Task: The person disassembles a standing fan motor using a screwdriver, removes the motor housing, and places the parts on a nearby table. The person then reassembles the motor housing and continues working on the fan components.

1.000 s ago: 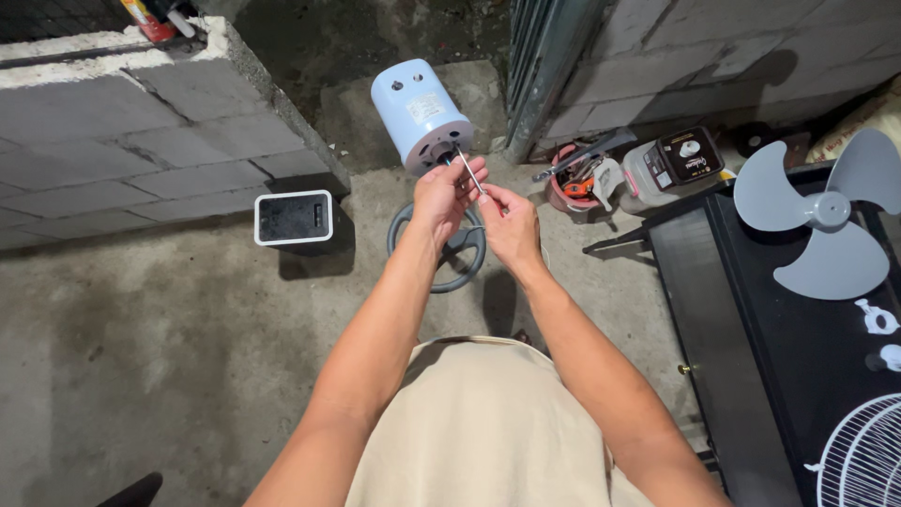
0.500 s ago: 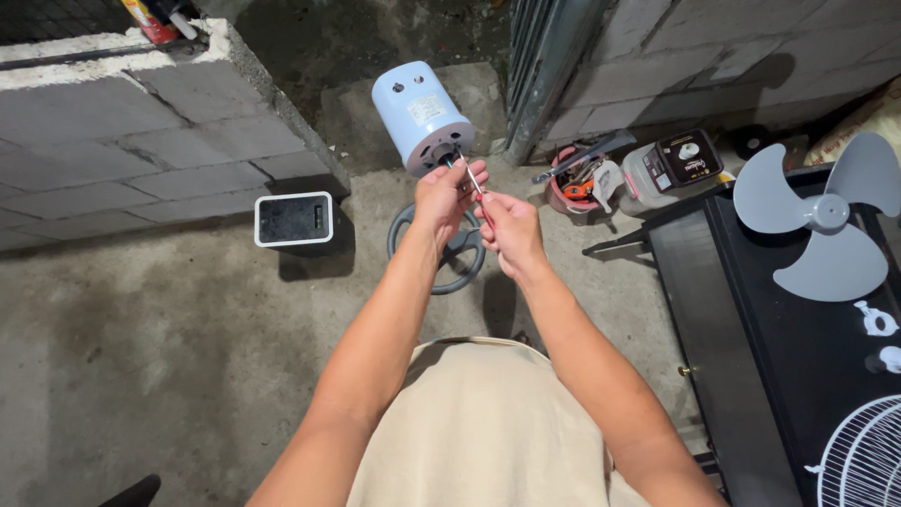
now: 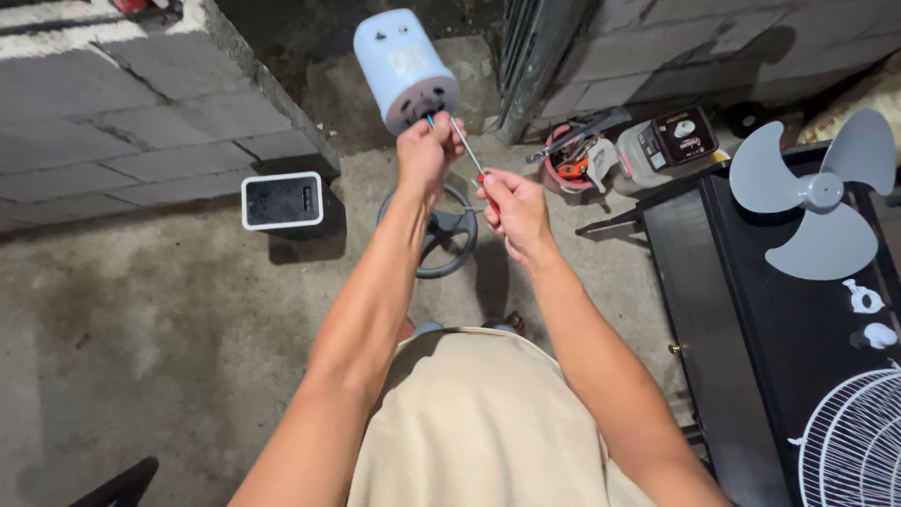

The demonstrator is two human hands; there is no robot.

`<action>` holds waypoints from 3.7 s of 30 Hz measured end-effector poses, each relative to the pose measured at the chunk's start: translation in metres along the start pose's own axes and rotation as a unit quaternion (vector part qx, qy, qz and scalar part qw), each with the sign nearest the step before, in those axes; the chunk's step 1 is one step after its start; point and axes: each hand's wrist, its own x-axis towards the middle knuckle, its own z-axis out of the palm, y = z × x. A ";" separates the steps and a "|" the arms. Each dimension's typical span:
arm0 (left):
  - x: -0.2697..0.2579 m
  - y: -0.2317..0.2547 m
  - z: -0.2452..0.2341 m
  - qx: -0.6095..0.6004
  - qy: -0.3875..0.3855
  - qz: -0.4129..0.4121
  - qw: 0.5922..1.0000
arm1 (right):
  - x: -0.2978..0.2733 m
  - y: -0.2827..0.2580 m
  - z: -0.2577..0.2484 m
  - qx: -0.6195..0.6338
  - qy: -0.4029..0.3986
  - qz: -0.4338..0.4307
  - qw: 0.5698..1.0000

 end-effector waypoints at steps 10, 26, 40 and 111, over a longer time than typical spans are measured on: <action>0.030 0.033 -0.003 -0.071 -0.037 0.017 0.997 | 0.013 -0.018 0.012 -0.021 -0.025 -0.008 0.999; 0.042 0.006 -0.017 -0.067 -0.055 0.008 0.996 | 0.030 0.006 0.004 -0.086 -0.039 0.026 0.995; 0.007 0.010 -0.014 0.047 -0.048 -0.033 0.997 | 0.014 0.033 -0.011 -0.129 -0.004 0.071 0.989; 0.053 -0.633 -0.530 0.125 0.249 -0.134 0.951 | 0.302 0.815 -0.143 -0.619 0.131 0.134 0.763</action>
